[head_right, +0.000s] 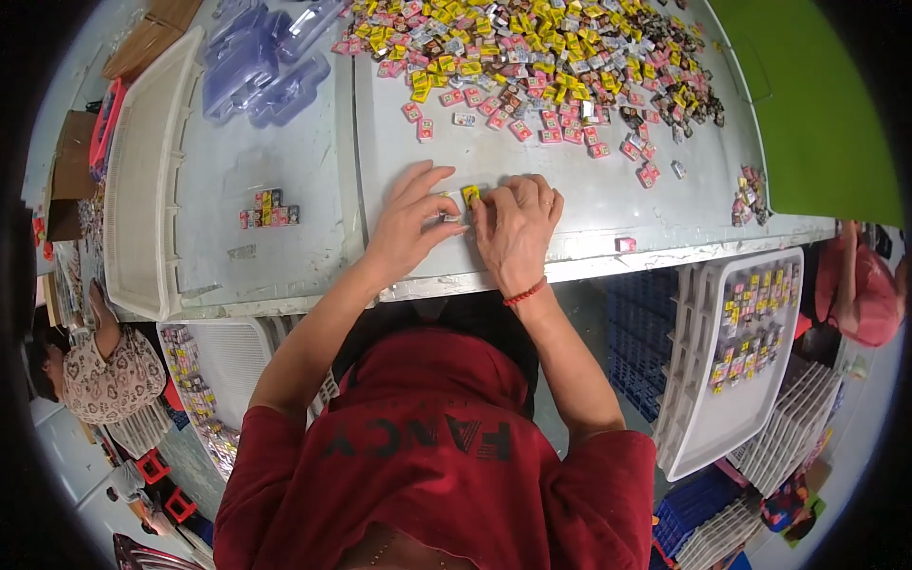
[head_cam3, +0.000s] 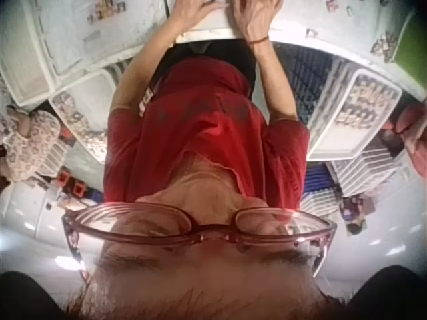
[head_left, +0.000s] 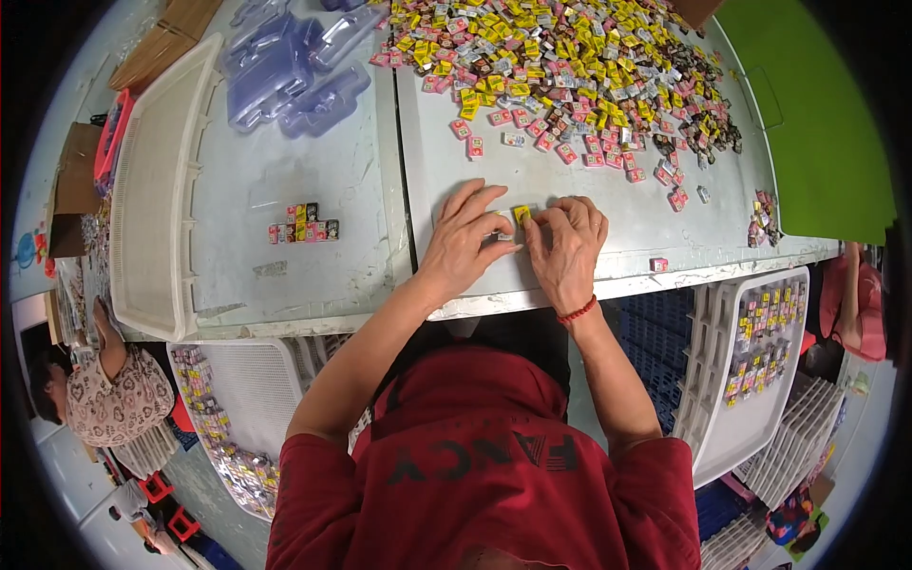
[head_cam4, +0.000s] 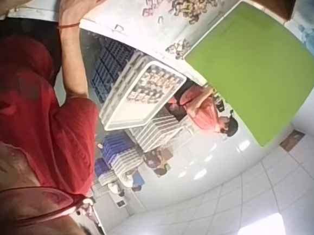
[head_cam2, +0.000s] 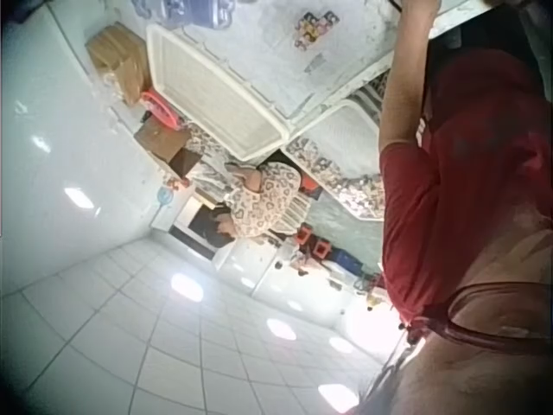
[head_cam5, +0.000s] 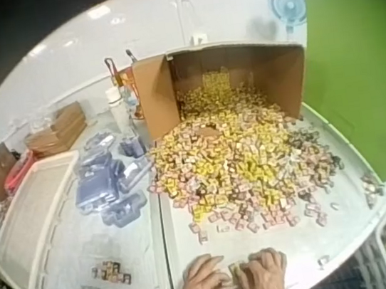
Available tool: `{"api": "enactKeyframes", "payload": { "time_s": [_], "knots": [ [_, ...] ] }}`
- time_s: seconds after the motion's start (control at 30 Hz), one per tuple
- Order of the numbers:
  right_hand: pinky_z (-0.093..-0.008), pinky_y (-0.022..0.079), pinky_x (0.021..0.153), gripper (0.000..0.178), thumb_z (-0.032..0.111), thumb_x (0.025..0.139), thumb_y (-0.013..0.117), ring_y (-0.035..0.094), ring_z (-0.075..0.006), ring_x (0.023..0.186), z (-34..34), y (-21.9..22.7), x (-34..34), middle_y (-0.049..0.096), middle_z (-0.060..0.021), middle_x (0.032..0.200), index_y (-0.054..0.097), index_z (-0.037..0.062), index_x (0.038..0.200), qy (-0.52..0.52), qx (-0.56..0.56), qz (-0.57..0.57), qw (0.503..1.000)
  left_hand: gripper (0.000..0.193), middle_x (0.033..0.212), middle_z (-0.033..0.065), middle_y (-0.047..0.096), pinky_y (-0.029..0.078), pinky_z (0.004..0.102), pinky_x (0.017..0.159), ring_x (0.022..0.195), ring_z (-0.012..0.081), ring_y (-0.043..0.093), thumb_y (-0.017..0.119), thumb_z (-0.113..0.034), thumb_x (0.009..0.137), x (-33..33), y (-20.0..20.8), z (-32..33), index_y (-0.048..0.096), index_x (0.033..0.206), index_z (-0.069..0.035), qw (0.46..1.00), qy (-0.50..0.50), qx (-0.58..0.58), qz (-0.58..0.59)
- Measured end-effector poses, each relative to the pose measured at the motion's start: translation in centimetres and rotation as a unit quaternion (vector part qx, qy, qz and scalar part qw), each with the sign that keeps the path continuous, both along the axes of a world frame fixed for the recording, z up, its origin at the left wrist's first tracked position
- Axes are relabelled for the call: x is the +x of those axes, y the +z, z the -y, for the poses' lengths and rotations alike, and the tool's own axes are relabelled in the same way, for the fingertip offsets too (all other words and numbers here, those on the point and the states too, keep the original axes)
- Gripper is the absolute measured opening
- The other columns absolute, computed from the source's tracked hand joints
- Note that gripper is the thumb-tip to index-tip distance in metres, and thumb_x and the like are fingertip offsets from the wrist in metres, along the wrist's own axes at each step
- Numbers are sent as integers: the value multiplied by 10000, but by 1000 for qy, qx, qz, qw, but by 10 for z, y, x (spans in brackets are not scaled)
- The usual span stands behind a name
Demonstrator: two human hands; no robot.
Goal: Sorting and arranging small colorful toy blocks into groups of nine and packaging them into plastic bags.
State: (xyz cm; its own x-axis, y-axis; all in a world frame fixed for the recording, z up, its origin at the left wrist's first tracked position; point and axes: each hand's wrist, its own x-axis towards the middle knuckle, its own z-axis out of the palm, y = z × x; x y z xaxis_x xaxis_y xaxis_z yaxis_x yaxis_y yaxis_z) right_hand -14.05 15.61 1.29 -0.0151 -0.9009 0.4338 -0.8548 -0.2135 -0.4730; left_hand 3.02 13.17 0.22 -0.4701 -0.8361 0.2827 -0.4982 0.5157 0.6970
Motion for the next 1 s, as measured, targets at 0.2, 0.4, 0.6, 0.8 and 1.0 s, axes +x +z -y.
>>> {"api": "enactKeyframes", "payload": {
  "time_s": [0.2,0.4,0.6,0.8,1.0],
  "knots": [
    [-421,336,876,192,134,753,703,500,-308,999,-1,6,0,564,-119,925,623,39,899,2,-2,34,999,136,1326,95,513,295,436,1047,1339,366,291,731,-178,757,3,5,7,662,828,-85,993,38,91,-61],
    [-315,482,771,245,85,837,675,590,-241,879,-17,25,3,618,-115,963,614,-3,1058,80,46,180,979,130,1331,90,525,238,454,1092,1357,372,263,707,-207,791,-9,24,18,679,844,-92,988,62,124,-73],
    [-269,511,682,211,83,871,644,650,-190,753,-17,9,-6,656,-138,896,633,14,1071,-8,169,341,925,461,1351,113,472,214,485,1087,1344,366,269,740,-359,746,-13,11,13,598,1085,-79,996,37,64,-40],
    [-379,460,666,107,19,788,660,574,-298,724,-2,7,-8,630,-131,791,639,22,893,-10,36,139,990,870,1361,194,404,233,471,1078,1321,356,302,769,-447,666,-7,10,-5,428,1274,72,987,-5,-46,154],
    [-364,449,698,87,-10,746,685,560,-288,738,2,6,1,600,-105,776,636,21,811,3,13,78,997,856,1390,190,381,240,474,1075,1317,365,305,745,-441,691,-6,1,-6,425,1303,65,985,-13,-61,164]
  ]
}}
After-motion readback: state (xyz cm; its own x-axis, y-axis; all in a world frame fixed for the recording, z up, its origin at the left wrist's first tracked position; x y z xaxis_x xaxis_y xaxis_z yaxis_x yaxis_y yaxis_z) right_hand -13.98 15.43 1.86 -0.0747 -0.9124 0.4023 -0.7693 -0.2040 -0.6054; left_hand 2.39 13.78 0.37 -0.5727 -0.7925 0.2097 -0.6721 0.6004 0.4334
